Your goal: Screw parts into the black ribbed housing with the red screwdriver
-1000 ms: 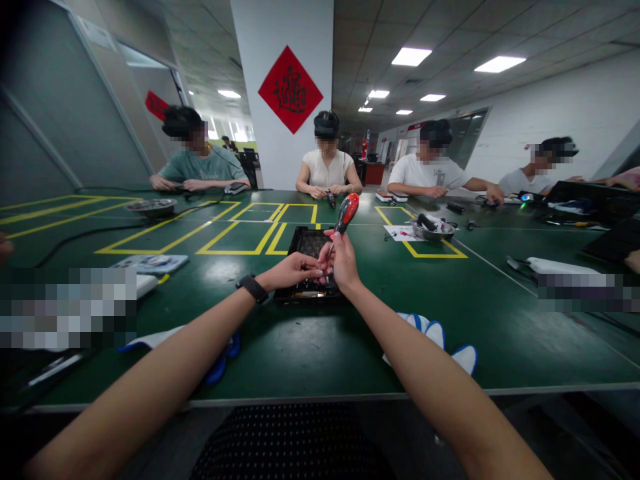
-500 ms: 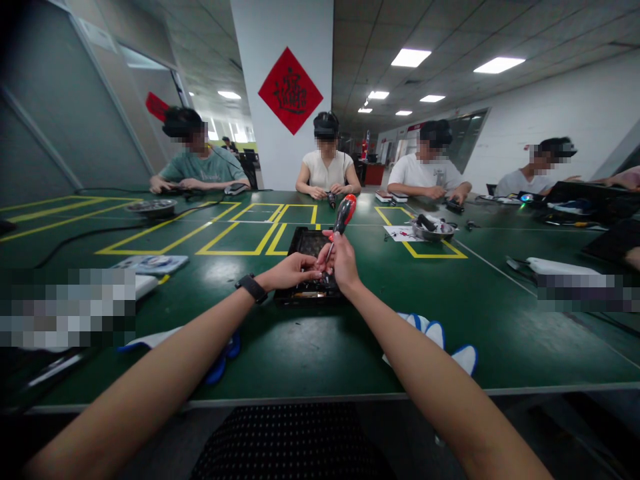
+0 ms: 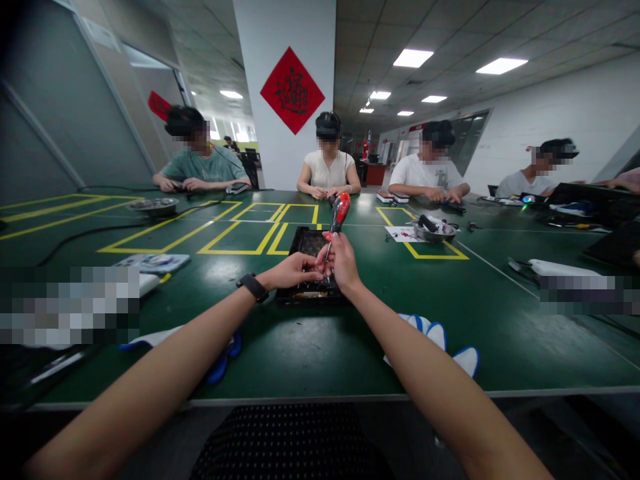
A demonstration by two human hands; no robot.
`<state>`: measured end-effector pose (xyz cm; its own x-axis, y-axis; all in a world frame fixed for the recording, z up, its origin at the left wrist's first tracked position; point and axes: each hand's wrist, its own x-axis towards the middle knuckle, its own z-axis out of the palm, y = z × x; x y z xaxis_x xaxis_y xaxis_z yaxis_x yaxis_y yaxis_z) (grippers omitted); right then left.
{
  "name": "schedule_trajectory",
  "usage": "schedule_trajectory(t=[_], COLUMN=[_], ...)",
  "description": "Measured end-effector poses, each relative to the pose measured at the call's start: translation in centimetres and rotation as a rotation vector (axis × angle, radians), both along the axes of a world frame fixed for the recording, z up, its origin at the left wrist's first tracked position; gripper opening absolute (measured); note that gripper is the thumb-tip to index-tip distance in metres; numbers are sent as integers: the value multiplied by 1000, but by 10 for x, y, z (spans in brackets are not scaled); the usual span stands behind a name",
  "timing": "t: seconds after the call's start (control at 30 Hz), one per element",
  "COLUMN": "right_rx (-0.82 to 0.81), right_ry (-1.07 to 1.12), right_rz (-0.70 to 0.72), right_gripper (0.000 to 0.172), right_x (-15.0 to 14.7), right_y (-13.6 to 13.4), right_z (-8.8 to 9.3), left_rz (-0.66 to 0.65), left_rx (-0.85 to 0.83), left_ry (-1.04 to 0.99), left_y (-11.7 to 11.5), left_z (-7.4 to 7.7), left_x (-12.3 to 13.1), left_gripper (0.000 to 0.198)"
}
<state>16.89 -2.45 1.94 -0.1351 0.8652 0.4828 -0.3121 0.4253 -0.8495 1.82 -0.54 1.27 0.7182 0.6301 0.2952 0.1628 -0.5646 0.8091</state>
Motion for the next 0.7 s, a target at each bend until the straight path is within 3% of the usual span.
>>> schedule_trajectory(t=[0.13,0.43,0.7], right_rx=[-1,14,-18], right_ry=[-8,0,2], right_rz=[7,-14,16], right_gripper=[40,34,39], right_x=[0,0,1], right_y=[0,1,1], right_z=[-1,-1,-1], left_rz=[-75,115,-105], left_rx=[-22,40,-57], left_ry=[-37,25,-19], left_y=[1,3,4], left_z=[0,-5,-3], left_x=[0,3,0], left_gripper=[35,36,35])
